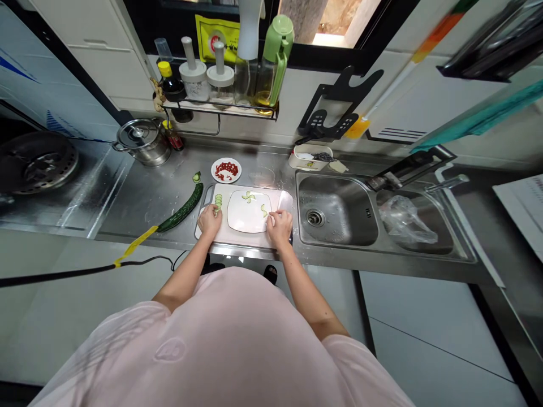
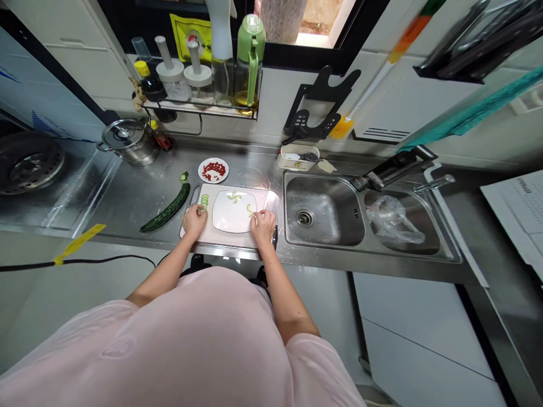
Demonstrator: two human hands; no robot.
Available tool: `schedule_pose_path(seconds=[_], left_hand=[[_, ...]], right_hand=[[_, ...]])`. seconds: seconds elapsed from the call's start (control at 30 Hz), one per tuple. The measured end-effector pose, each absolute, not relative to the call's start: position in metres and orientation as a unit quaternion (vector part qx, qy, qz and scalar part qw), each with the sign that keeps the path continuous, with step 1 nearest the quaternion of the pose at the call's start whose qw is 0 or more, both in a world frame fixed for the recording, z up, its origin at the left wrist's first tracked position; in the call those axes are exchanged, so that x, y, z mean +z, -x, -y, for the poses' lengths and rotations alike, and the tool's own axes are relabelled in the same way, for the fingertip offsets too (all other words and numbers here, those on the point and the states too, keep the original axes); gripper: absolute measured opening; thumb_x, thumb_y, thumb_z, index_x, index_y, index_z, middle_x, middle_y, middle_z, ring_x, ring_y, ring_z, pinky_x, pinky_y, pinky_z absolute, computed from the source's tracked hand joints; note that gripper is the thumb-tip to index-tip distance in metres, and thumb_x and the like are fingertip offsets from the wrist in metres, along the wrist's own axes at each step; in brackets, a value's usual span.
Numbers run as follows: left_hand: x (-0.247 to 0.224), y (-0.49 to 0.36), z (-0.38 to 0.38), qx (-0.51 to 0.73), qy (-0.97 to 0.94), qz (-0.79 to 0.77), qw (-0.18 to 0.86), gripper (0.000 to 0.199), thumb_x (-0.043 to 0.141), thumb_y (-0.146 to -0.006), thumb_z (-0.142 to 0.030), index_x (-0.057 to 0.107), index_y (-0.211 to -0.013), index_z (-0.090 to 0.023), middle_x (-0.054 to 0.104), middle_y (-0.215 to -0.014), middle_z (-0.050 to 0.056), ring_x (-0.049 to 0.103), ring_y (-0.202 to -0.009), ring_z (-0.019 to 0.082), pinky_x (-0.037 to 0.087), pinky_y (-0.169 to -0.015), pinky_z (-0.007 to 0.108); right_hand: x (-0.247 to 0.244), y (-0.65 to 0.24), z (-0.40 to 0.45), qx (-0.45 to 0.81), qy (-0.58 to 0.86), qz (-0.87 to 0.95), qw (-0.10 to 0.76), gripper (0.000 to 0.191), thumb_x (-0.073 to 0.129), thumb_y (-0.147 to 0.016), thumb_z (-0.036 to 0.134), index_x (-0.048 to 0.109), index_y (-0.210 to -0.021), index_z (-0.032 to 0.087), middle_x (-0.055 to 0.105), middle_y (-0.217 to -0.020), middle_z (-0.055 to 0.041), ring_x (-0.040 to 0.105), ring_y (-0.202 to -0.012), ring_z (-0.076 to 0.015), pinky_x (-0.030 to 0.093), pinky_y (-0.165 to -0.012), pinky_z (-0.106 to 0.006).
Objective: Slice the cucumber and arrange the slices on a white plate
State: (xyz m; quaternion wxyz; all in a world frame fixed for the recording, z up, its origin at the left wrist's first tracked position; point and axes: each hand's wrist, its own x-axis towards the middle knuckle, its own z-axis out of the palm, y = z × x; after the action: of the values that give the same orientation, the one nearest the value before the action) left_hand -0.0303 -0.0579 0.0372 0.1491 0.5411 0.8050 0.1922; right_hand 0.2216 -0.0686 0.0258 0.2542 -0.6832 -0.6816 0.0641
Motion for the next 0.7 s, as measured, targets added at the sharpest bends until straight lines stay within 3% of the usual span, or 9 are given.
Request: schedule_pose_path(seconds=[0.33,0.7], left_hand=[[0.0322,0.0385,0.0560,0.164,-0.508,-0.836,0.129,0.029,0.052,-0.079,-0.043,0.059,-0.098,-0.023,0.063,-0.100,0.009,0.056,-0.096,0.027,0.031,-0.087,0.040],[0.0305,0.0365,0.0500,0.203,-0.491,-0.834,0.152,0.018,0.055,-0.077,-0.034,0.058,-0.090,-0.023,0.065,-0.094,0.004,0.057,-0.094,0.022,0.033,-0.088,0.036]], right_hand=[[0.0265,-0.2193,0.0709,0.071,0.679,0.678,0.272,0.025,0.045,-0.086,0.024,0.068,-0.095,0.020,0.051,-0.104,-0.0093,0.038,-0.102,-0.0252,0.032,-0.087,-0.038],[0.0259,-0.2199,0.0733,0.078,0.679,0.677,0.275,0.025,0.046,-0.085,0.023,0.068,-0.096,0.020,0.052,-0.104,-0.0096,0.038,-0.103,-0.0257,0.032,-0.087,-0.039]])
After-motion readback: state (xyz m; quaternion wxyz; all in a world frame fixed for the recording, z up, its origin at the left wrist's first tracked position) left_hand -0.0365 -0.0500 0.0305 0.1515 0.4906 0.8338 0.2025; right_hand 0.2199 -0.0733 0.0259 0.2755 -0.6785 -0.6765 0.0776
